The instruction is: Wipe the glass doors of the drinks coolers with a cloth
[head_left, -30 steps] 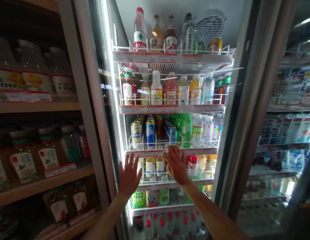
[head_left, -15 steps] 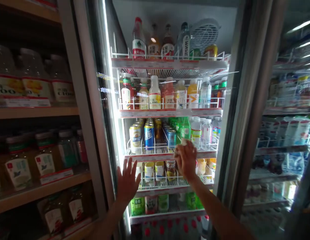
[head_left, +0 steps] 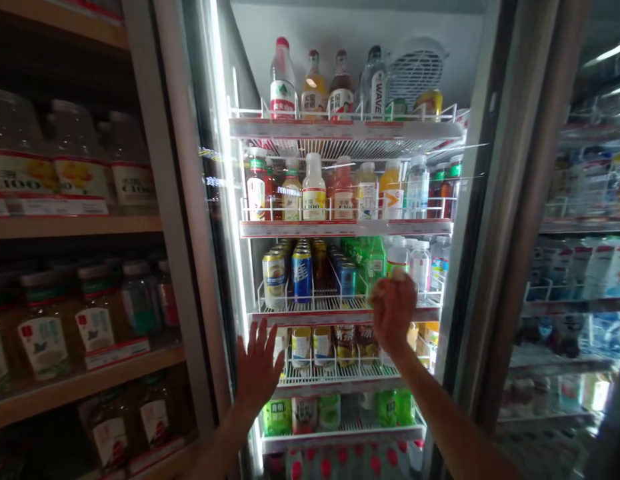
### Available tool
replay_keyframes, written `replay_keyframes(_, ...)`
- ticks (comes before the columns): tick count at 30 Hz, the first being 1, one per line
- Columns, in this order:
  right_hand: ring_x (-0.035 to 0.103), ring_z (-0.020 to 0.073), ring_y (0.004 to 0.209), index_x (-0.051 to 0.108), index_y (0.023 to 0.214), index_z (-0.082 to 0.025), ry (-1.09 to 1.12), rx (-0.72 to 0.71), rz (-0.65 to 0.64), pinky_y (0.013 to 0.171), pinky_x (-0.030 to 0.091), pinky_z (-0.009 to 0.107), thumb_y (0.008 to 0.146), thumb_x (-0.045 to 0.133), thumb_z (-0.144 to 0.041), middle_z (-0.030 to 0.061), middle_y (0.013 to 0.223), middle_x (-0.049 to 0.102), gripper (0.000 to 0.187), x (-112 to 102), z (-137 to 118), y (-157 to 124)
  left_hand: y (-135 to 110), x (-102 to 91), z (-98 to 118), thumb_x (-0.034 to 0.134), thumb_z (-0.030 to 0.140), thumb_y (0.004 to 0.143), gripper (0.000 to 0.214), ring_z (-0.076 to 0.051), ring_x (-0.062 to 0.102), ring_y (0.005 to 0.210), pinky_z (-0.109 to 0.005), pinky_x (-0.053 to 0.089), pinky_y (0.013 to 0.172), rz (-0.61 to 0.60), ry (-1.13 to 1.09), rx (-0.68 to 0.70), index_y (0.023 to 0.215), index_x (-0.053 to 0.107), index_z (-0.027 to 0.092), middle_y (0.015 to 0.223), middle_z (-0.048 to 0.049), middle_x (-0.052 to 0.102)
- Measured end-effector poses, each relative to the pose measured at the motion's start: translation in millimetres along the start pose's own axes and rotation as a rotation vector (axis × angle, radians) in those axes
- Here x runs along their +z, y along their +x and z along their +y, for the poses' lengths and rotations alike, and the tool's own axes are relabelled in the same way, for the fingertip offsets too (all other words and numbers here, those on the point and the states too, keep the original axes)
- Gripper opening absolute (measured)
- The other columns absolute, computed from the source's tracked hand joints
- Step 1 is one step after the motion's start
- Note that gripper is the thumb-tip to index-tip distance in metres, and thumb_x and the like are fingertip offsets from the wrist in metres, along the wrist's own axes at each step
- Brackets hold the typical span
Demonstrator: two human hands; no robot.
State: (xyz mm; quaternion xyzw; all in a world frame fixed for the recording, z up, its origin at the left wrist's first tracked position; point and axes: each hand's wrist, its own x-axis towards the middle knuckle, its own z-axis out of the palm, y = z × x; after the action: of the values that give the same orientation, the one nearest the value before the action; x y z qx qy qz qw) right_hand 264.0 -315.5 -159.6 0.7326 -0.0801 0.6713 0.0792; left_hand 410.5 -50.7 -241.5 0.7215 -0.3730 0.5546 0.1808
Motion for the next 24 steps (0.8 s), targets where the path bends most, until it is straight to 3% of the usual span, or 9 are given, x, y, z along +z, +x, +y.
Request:
replay_keyframes(3, 0.030, 0.0255, 0.135, 0.049, 0.125, -0.023, -0.008, -0.231, -0.118, 0.108, 0.021, 0.051, 0.083, 0.043, -0.020, 0.0104, 0.138, 0.044, 0.042, 4.4, -27.2, -23.0, -0.1, 0.1, -0.4, 0.046, 0.021, 0.087, 0.070, -0.026, 0.006, 0.142, -0.053, 0.005, 0.114, 0.010, 0.003, 0.006, 0.146, 0.008, 0.021, 0.153, -0.0091, 0.009)
replay_keyframes(5, 0.034, 0.0242, 0.133, 0.050, 0.124, -0.024, -0.050, -0.259, -0.117, 0.109, 0.019, 0.052, 0.084, 0.044, -0.021, 0.0102, 0.136, 0.047, 0.041, 0.4, -12.3, -25.6, -0.5, -0.4, -0.8, 0.046, 0.020, 0.088, 0.070, -0.026, 0.006, 0.142, -0.053, 0.005, 0.114, 0.003, 0.009, 0.006, 0.146, 0.008, 0.021, 0.153, -0.0093, 0.010)
replay_keyframes(9, 0.040, 0.0328, 0.126, 0.043, 0.131, -0.015, -0.164, 0.122, 0.184, 0.099, 0.026, 0.061, 0.083, 0.042, -0.024, 0.0208, 0.132, 0.047, 0.050, -9.9, 50.3, 5.1, -1.3, -1.1, -1.4, 0.045, 0.021, 0.088, 0.068, -0.025, 0.008, 0.141, -0.052, 0.007, 0.114, -0.003, 0.014, 0.006, 0.146, 0.010, 0.021, 0.152, -0.0100, 0.015)
replay_keyframes(12, 0.038, 0.0366, 0.127, 0.039, 0.134, -0.012, -0.139, 0.320, 0.231, 0.095, 0.028, 0.064, 0.082, 0.040, -0.024, 0.0232, 0.134, 0.043, 0.053, -7.0, 48.7, 25.8, -1.2, -1.3, -1.1, 0.045, 0.021, 0.088, 0.068, -0.025, 0.008, 0.141, -0.052, 0.007, 0.114, -0.007, 0.014, 0.001, 0.146, 0.010, 0.021, 0.152, -0.0102, 0.016)
replay_keyframes(14, 0.032, 0.0349, 0.131, 0.042, 0.132, -0.014, -0.102, 0.217, 0.140, 0.099, 0.026, 0.062, 0.083, 0.040, -0.024, 0.0208, 0.137, 0.041, 0.050, -1.2, 16.2, 21.5, -0.7, -1.1, -0.3, 0.045, 0.021, 0.088, 0.069, -0.026, 0.007, 0.142, -0.051, 0.006, 0.115, -0.012, 0.017, 0.000, 0.146, 0.010, 0.020, 0.153, -0.0099, 0.013)
replay_keyframes(17, 0.028, 0.0264, 0.135, 0.047, 0.127, -0.021, -0.031, -0.164, -0.052, 0.108, 0.019, 0.054, 0.085, 0.041, -0.022, 0.0133, 0.138, 0.043, 0.043, 7.6, -37.5, -2.1, 0.0, -1.2, 1.2, 0.046, 0.021, 0.088, 0.070, -0.026, 0.005, 0.142, -0.050, 0.004, 0.115, -0.002, 0.018, 0.006, 0.146, 0.009, 0.019, 0.154, -0.0097, 0.008)
replay_keyframes(20, 0.030, 0.0212, 0.135, 0.048, 0.125, -0.026, -0.001, -0.391, -0.158, 0.112, 0.012, 0.051, 0.085, 0.042, -0.021, 0.0083, 0.135, 0.048, 0.041, 10.8, -47.8, -12.0, 0.2, -4.1, 0.5, 0.046, 0.020, 0.087, 0.069, -0.027, 0.006, 0.142, -0.052, 0.004, 0.114, 0.008, 0.010, 0.018, 0.146, 0.011, 0.018, 0.153, -0.0116, 0.010)
replay_keyframes(22, 0.031, 0.0231, 0.135, 0.046, 0.128, -0.023, -0.040, -0.279, -0.080, 0.110, 0.015, 0.053, 0.086, 0.041, -0.023, 0.0113, 0.135, 0.047, 0.042, 10.6, -29.4, 0.1, 1.2, -8.2, -3.2, 0.047, 0.019, 0.086, 0.068, -0.027, 0.009, 0.141, -0.052, 0.008, 0.114, 0.005, -0.001, 0.041, 0.146, 0.015, 0.018, 0.152, -0.0128, 0.016)
replay_keyframes(24, 0.031, 0.0272, 0.134, 0.042, 0.132, -0.019, -0.093, -0.030, 0.084, 0.107, 0.020, 0.056, 0.087, 0.039, -0.026, 0.0163, 0.137, 0.044, 0.046, 11.9, -8.8, 22.2, 4.7, -13.3, -9.7, 0.048, 0.018, 0.086, 0.066, -0.026, 0.014, 0.141, -0.049, 0.013, 0.114, -0.002, -0.011, 0.086, 0.145, 0.019, 0.020, 0.150, -0.0115, 0.024)
